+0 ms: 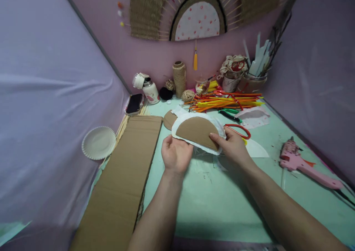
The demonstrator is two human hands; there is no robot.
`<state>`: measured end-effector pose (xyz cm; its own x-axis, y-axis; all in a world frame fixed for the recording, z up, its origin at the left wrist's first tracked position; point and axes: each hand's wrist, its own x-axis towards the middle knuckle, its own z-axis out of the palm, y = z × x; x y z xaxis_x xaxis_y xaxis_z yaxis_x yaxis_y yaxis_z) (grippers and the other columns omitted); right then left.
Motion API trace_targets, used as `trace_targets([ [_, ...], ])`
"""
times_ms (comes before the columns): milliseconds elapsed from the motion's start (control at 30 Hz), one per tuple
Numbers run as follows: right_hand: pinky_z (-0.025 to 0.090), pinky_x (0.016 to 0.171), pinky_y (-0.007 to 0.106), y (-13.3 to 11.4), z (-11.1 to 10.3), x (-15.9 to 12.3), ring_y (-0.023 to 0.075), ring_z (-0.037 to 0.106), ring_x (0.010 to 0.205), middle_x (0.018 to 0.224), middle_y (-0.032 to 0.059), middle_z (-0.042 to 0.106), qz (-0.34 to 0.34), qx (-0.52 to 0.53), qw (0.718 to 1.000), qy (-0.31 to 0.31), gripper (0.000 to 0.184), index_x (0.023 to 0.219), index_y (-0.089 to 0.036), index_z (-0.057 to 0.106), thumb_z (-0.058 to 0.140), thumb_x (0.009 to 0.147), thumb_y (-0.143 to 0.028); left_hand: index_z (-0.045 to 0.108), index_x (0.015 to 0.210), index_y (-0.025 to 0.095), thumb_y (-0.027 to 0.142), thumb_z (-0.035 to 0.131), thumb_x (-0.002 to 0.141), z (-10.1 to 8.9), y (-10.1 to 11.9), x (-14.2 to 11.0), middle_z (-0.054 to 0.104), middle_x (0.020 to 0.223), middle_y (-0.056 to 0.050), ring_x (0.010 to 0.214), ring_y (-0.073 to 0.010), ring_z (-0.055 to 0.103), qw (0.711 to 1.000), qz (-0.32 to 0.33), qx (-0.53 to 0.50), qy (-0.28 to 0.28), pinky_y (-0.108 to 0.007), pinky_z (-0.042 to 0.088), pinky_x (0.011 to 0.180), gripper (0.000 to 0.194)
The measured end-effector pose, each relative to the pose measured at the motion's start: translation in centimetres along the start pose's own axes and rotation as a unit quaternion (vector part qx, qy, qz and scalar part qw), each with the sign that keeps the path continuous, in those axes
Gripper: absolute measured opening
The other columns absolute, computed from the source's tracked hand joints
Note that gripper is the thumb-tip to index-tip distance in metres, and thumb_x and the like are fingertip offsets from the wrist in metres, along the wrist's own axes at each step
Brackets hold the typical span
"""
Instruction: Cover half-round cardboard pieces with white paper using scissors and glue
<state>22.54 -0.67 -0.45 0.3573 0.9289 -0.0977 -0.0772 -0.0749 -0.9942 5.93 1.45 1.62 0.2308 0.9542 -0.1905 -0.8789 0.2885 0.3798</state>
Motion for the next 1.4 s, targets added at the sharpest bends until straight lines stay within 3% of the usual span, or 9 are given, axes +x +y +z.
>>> trace_targets([
  [200,0.058,0.065,0.036,0.4,0.5,-0.1,0.0231,0.070,0.077,0.088,0.0022,0.075,0.113,0.203,0.973,0.005,0.048,0.098,-0.022,0.064,0.085,0.058,-0.039,0.067,0.093,0.017,0.010,0.046,0.089,-0.7,-1.9,0.3,0.073,0.094,-0.006,0.093,-0.0151,0.069,0.993,-0.092,0.048,0.056,-0.037,0.047,0.101,0.023],
  [333,0.060,0.074,0.038,0.9,1.5,-0.8,0.0241,0.072,0.084,0.097,0.0033,0.076,0.099,0.233,0.967,0.021,0.049,0.101,-0.022,0.065,0.086,0.059,-0.037,0.067,0.104,0.018,0.019,0.055,0.093,-0.8,-4.2,-0.3,0.073,0.107,-0.007,0.103,-0.0175,0.068,0.991,-0.087,0.097,0.009,-0.038,0.044,0.106,0.017],
  [500,0.058,0.084,0.044,1.3,2.5,-1.9,0.0273,0.071,0.094,0.110,0.0070,0.075,0.067,0.208,0.976,0.014,0.050,0.105,-0.022,0.065,0.085,0.063,-0.039,0.066,0.114,0.020,0.030,0.058,0.093,-0.7,-5.7,-0.7,0.072,0.118,-0.007,0.115,-0.0194,0.064,0.995,-0.039,0.090,0.020,-0.037,0.042,0.109,0.025],
  [633,0.054,0.091,0.046,1.2,2.2,-2.5,0.0286,0.068,0.102,0.113,0.0089,0.074,0.002,0.094,0.995,0.040,0.049,0.109,-0.020,0.065,0.082,0.067,-0.041,0.067,0.112,0.019,0.032,0.059,0.092,-0.7,-6.2,-1.0,0.072,0.118,-0.008,0.117,-0.0195,0.063,0.993,0.002,0.110,0.036,-0.035,0.041,0.110,0.025],
  [767,0.054,0.089,0.046,1.1,2.1,-3.0,0.0283,0.068,0.101,0.112,0.0097,0.073,-0.032,0.028,0.998,0.041,0.047,0.111,-0.020,0.064,0.079,0.071,-0.041,0.070,0.104,0.017,0.030,0.062,0.090,-0.4,-6.4,-1.4,0.074,0.111,-0.008,0.116,-0.0195,0.064,0.986,0.061,0.144,0.053,-0.033,0.040,0.109,0.021],
  [1000,0.054,0.086,0.042,1.2,2.4,-3.4,0.0279,0.067,0.101,0.114,0.0102,0.072,-0.038,0.024,0.998,0.040,0.044,0.108,-0.021,0.064,0.078,0.072,-0.040,0.071,0.100,0.018,0.030,0.067,0.086,-0.3,-6.2,-1.4,0.074,0.109,-0.007,0.116,-0.0219,0.064,0.978,0.087,0.182,0.053,-0.034,0.043,0.105,0.019],
  [1167,0.054,0.085,0.041,1.5,2.1,-3.0,0.0266,0.067,0.100,0.114,0.0086,0.072,-0.017,0.051,0.998,0.029,0.047,0.110,-0.022,0.063,0.079,0.070,-0.041,0.071,0.100,0.017,0.029,0.066,0.085,-0.3,-5.9,-1.2,0.074,0.109,-0.008,0.117,-0.0213,0.063,0.985,0.062,0.148,0.057,-0.033,0.044,0.105,0.020],
  [1267,0.054,0.080,0.038,1.4,2.0,-2.8,0.0250,0.069,0.090,0.104,0.0068,0.075,0.029,0.079,0.996,-0.034,0.048,0.107,-0.021,0.065,0.081,0.066,-0.041,0.071,0.103,0.016,0.035,0.067,0.084,-0.2,-5.2,-1.1,0.075,0.106,-0.008,0.105,-0.0220,0.068,0.991,0.004,0.093,0.096,-0.036,0.048,0.101,0.027],
  [1400,0.052,0.070,0.033,1.4,1.9,-2.6,0.0208,0.066,0.077,0.089,0.0034,0.074,0.039,0.066,0.994,-0.080,0.043,0.100,-0.020,0.067,0.080,0.067,-0.043,0.070,0.102,0.016,0.018,0.074,0.076,-0.1,-4.4,-0.9,0.075,0.099,-0.006,0.092,-0.0182,0.071,0.987,-0.026,0.087,0.136,-0.033,0.051,0.097,0.026],
])
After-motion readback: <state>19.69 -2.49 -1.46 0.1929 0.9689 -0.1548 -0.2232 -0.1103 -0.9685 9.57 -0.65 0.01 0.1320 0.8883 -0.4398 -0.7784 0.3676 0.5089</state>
